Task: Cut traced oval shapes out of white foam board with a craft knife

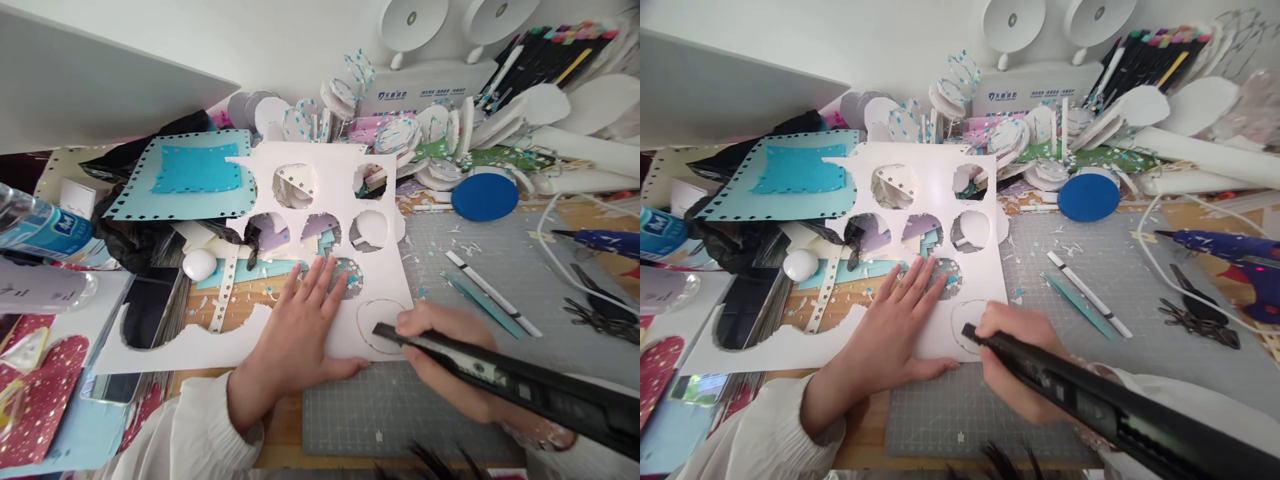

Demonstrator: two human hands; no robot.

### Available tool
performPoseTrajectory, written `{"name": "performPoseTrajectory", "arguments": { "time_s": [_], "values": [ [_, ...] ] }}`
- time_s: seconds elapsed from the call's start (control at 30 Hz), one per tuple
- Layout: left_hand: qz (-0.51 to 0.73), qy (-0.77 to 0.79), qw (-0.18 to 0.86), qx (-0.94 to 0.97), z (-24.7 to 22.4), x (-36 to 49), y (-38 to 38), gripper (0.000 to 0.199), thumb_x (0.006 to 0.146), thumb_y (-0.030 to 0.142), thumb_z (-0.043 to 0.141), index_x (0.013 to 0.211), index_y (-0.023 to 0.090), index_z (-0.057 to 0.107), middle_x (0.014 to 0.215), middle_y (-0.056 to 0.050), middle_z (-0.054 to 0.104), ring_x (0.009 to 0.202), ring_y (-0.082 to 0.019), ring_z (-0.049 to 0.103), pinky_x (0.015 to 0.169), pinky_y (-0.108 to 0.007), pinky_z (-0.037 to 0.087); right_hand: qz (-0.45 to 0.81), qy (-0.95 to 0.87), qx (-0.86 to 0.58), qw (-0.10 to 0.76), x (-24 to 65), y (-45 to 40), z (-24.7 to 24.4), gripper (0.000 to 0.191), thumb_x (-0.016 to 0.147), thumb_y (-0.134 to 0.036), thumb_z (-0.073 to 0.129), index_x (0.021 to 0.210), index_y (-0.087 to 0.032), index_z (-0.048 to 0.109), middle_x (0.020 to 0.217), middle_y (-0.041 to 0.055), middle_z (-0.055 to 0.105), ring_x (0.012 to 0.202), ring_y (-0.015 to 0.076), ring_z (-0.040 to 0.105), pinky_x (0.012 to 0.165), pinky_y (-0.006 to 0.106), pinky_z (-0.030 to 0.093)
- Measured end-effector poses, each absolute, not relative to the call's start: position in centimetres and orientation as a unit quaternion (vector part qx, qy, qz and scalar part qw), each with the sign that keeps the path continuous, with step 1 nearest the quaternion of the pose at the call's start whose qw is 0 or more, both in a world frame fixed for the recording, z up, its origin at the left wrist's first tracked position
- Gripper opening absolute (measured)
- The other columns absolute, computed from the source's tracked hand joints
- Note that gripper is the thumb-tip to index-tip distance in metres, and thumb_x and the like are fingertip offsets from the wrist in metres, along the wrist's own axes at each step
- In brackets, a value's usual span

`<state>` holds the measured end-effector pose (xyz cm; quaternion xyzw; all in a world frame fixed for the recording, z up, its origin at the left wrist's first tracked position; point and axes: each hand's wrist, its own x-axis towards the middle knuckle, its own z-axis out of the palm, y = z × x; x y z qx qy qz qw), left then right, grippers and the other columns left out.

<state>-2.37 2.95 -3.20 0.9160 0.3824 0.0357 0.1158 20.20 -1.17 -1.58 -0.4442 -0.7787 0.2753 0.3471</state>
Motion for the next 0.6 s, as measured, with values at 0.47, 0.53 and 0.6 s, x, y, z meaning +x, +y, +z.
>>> {"name": "performPoseTrajectory", "arguments": {
  "time_s": [0.47,0.53,0.6],
  "values": [
    [0.047,0.380,0.119,0.916,-3.4,-2.4,2.9,0.104,0.079,0.082,0.040,0.153,0.009,0.029,0.163,-0.020,0.013,0.152,-0.035,0.006,0.122,-0.056,0.007,0.312,-0.698,-0.526,0.373,18.0,-1.0,-2.3,0.013,0.082,-0.017,0.054,0.075,-0.024,0.045,0.061,-0.0041,0.049,0.052,0.0116,0.046,0.047,0.024,0.036],
    [0.047,0.381,0.120,0.916,-3.4,-2.3,2.9,0.104,0.079,0.081,0.041,0.153,0.009,0.028,0.163,-0.020,0.012,0.152,-0.035,0.006,0.122,-0.056,0.007,0.315,-0.696,-0.527,0.373,18.0,-0.9,-2.0,0.014,0.082,-0.016,0.053,0.073,-0.024,0.044,0.061,-0.0038,0.049,0.052,0.0117,0.046,0.047,0.024,0.036],
    [0.045,0.382,0.121,0.915,-3.4,-2.3,2.9,0.104,0.080,0.081,0.041,0.153,0.008,0.028,0.163,-0.020,0.012,0.152,-0.035,0.006,0.122,-0.056,0.006,0.317,-0.695,-0.528,0.369,18.0,-0.9,-1.9,0.015,0.082,-0.016,0.052,0.072,-0.023,0.044,0.060,-0.0040,0.048,0.053,0.0117,0.045,0.048,0.024,0.036]
  ]
}}
